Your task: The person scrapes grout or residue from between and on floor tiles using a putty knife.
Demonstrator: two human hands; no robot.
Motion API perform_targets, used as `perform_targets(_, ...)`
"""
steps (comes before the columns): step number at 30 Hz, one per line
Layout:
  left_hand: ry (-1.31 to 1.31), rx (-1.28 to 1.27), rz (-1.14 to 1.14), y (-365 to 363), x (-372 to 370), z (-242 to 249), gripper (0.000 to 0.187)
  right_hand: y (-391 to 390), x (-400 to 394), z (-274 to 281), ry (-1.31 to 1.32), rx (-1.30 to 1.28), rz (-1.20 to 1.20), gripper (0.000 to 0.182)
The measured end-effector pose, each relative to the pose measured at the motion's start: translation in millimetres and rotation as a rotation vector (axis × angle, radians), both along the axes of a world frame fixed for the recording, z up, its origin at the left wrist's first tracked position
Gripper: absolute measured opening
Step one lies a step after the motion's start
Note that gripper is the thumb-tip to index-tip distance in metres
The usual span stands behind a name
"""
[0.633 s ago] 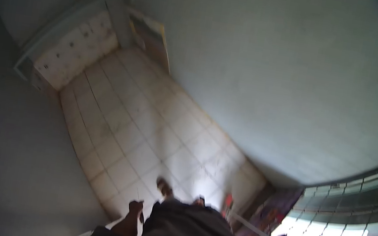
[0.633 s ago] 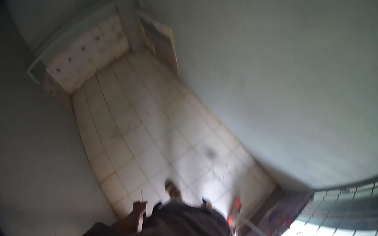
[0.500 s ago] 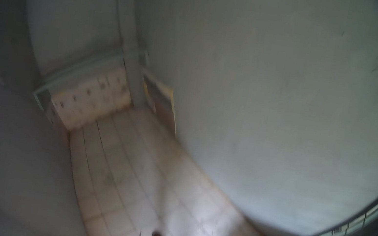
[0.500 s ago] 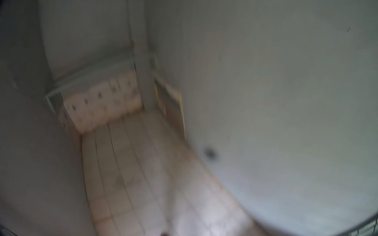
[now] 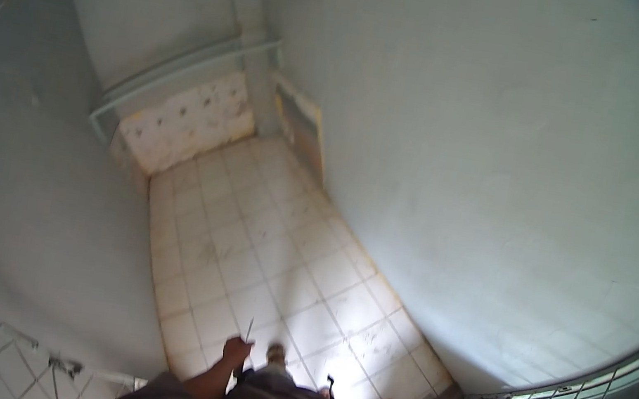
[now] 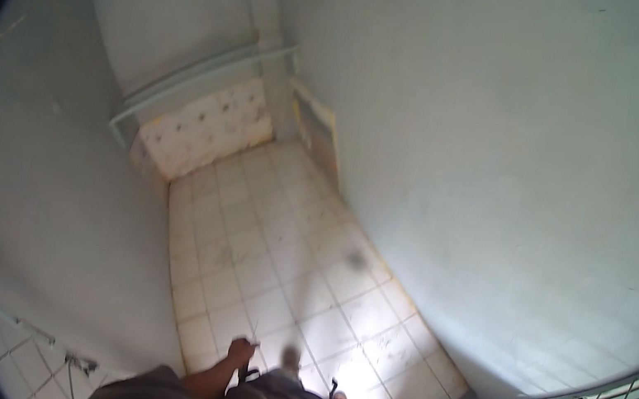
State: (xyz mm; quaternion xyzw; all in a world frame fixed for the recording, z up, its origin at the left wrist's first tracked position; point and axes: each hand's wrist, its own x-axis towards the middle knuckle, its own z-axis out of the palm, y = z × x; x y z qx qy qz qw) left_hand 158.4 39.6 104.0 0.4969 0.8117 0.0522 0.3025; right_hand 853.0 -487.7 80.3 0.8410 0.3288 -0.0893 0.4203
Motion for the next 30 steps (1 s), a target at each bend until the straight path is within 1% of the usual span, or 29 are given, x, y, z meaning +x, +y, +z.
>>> perform_targets(1, 0.012, 0.097, 0.035, 5, -9, 3, 0.058, 72, -21, 75, 0.348, -0.063, -0.196, 0.068)
perform_targets(2, -0.037, 0.170, 0.076, 11, -7, 13, 0.051, 72, 4, 15, 0.321, 0.068, -0.310, 0.069)
perform_targets(3, -0.119, 0.228, 0.131, 12, -5, 24, 0.048, 134, -46, 110, 0.334, 0.161, -0.297, 0.072)
perform_targets(4, -0.188, 0.304, 0.184, 14, -3, 38, 0.045, 106, -23, 6, 0.204, 0.484, -0.139, 0.073)
perform_targets(5, -0.187, 0.300, 0.215, 15, -2, 47, 0.045, 102, 16, -70, 0.142, 0.378, 0.131, 0.066)
perform_targets(6, -0.240, 0.321, 0.246, 25, -1, 51, 0.043, 170, 1, -39, 0.389, 0.430, -0.194, 0.057)
perform_targets(7, -0.287, 0.360, 0.267, 39, 1, 60, 0.043, 167, -3, -115, 0.475, 0.626, 0.549, 0.052)
perform_targets(8, -0.254, 0.387, 0.253, 38, 0, 73, 0.044, 206, -18, -125, 0.574, 0.691, 0.359, 0.056)
perform_targets(9, -0.257, 0.405, 0.250, 50, 1, 70, 0.045, 261, -40, -137, 0.661, 0.759, 0.171, 0.059)
perform_targets(10, -0.387, 0.358, 0.345, 63, 2, 66, 0.046, 318, -118, -48, 0.776, 1.002, -0.055, 0.064)
perform_targets(11, -0.443, 0.402, 0.344, 74, 2, 55, 0.046, 363, -145, -51, 0.946, 1.074, -0.089, 0.059)
perform_targets(12, -0.477, 0.448, 0.309, 89, 0, 54, 0.045, 423, -192, 4, 0.832, 0.830, -0.247, 0.053)
perform_targets(13, -0.528, 0.432, 0.334, 102, -1, 50, 0.045, 452, -209, -45, 1.019, 0.991, -0.093, 0.050)
perform_targets(14, -0.608, 0.380, 0.331, 113, 0, 63, 0.046, 490, -254, -28, 1.059, 1.000, -0.011, 0.052)
perform_targets(15, -0.679, 0.381, 0.326, 124, -4, 64, 0.041, 522, -289, -12, 1.184, 0.988, -0.016, 0.054)
perform_targets(16, -0.762, 0.384, 0.328, 133, -10, 62, 0.035, 554, -319, -12, 1.293, 0.966, 0.093, 0.053)
perform_targets(17, -0.774, 0.377, 0.365, 140, -16, 64, 0.035, 582, -348, -4, 1.390, 0.897, 0.145, 0.052)
perform_targets(18, -0.798, 0.358, 0.380, 155, -26, 69, 0.041, 612, -375, 20, 1.401, 0.796, 0.304, 0.052)
perform_targets(19, -0.821, 0.324, 0.402, 162, -38, 77, 0.047, 638, -405, 30, 1.433, 0.793, 0.452, 0.053)
perform_targets(20, -0.863, 0.273, 0.457, 170, -51, 89, 0.047, 663, -436, 63, 1.417, 0.715, 0.514, 0.054)
perform_targets(21, -0.929, 0.238, 0.545, 180, -61, 100, 0.047, 686, -458, 63, 1.474, 0.710, 0.611, 0.057)
perform_targets(22, -0.944, 0.220, 0.583, 188, -68, 98, 0.046, 705, -478, 90, 1.498, 0.577, 0.522, 0.059)
perform_targets(23, -1.033, 0.164, 0.640, 193, -78, 119, 0.035, 725, -502, 102, 1.601, 0.510, 0.407, 0.060)
perform_targets(24, -1.086, 0.212, 0.664, 203, -89, 130, 0.032, 743, -527, 116, 1.670, 0.499, 0.401, 0.060)
perform_targets(25, -1.178, 0.234, 0.717, 216, -99, 134, 0.030, 765, -549, 127, 1.671, 0.417, 0.470, 0.063)
perform_targets(26, -1.170, 0.303, 0.729, 231, -106, 124, 0.028, 783, -575, 145, 1.686, 0.311, 0.376, 0.070)
perform_targets(27, -1.190, 0.349, 0.760, 244, -113, 126, 0.028, 799, -598, 157, 1.740, 0.249, 0.373, 0.082)
perform_targets(28, -1.213, 0.381, 0.777, 255, -122, 135, 0.029, 815, -614, 153, 1.786, 0.185, 0.443, 0.099)
perform_targets(30, -1.182, 0.392, 0.846, 280, -141, 143, 0.031, 836, -665, 202, 1.836, 0.190, 0.397, 0.109)
